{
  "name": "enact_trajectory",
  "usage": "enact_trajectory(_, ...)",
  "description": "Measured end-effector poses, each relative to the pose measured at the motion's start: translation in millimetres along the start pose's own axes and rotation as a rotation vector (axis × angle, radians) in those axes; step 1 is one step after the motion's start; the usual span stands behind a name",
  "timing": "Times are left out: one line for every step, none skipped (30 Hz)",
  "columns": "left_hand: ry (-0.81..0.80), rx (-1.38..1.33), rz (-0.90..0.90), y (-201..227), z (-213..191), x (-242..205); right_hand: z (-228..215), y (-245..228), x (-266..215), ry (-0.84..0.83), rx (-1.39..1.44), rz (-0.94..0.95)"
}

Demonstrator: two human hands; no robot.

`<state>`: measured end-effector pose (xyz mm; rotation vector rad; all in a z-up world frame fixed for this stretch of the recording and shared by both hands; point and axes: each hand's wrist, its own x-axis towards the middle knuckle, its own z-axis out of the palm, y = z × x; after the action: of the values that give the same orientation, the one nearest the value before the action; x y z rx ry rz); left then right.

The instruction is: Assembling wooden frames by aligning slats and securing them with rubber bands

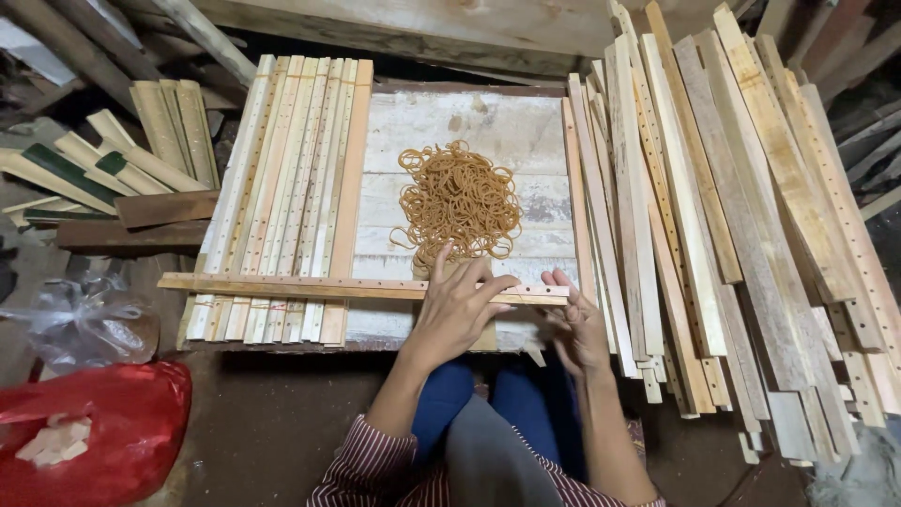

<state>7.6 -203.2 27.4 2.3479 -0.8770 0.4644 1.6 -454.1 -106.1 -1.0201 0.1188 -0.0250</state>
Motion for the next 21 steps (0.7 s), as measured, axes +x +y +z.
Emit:
enact_trajectory(-0.004, 0.002, -0.002, 2, 0, -2, 19, -24, -6, 0.0, 0.003, 0.003)
enact_trajectory(-0.01, -0.001, -0.007, 3, -1, -3, 38, -48, -11, -0.001, -0.179, -0.016)
enact_trajectory(-0.013, -0.004, -0.01, 4, -1, -2, 57, -73, -15, -0.003, -0.362, -0.04)
enact_trajectory(-0.013, -0.002, -0.008, 5, -4, -2, 58, -79, -13, -0.004, -0.36, -0.041)
enact_trajectory(-0.026, -0.024, -0.036, 7, -6, -3, 59, -84, -12, -0.067, -0.472, -0.056)
enact_trajectory(-0.039, -0.046, -0.064, 10, -9, -4, 59, -89, -12, -0.131, -0.585, -0.07)
enact_trajectory(-0.038, -0.044, -0.068, 8, -4, -6, 66, -99, -14, -0.135, -0.584, -0.067)
enact_trajectory(-0.041, -0.055, -0.081, 6, 0, -8, 74, -108, -17, -0.197, -0.628, -0.089)
enact_trajectory(-0.046, -0.067, -0.091, 4, 5, -10, 81, -118, -19, -0.256, -0.671, -0.113)
enact_trajectory(-0.047, -0.066, -0.091, 4, 6, -11, 82, -125, -24, -0.256, -0.67, -0.112)
enact_trajectory(-0.043, -0.068, -0.094, 3, 8, -12, 84, -132, -26, -0.29, -0.868, -0.159)
enact_trajectory(-0.039, -0.071, -0.097, 2, 9, -13, 85, -140, -29, -0.323, -1.066, -0.207)
enact_trajectory(-0.035, -0.07, -0.102, 3, 10, -15, 86, -135, -29, -0.33, -1.068, -0.206)
enact_trajectory(-0.031, -0.075, -0.097, 3, 10, -17, 87, -130, -28, -0.333, -1.164, -0.224)
enact_trajectory(-0.032, -0.085, -0.083, 3, 12, -17, 87, -126, -29, -0.323, -1.26, -0.241)
enact_trajectory(-0.033, -0.088, -0.08, 3, 14, -18, 90, -125, -28, -0.318, -1.262, -0.24)
enact_trajectory(-0.034, -0.092, -0.09, 3, 15, -20, 94, -123, -28, -0.327, -1.33, -0.225)
enact_trajectory(-0.035, -0.095, -0.099, 2, 16, -22, 98, -121, -27, -0.335, -1.397, -0.209)
enact_trajectory(-0.034, -0.093, -0.102, 4, 16, -23, 107, -128, -30, -0.339, -1.395, -0.21)
enact_trajectory(-0.044, -0.096, -0.101, 7, 15, -25, 116, -135, -32, -0.388, -1.438, -0.109)
enact_trajectory(-0.05, -0.099, -0.097, 8, 14, -24, 125, -143, -34, -0.435, -1.479, -0.01)
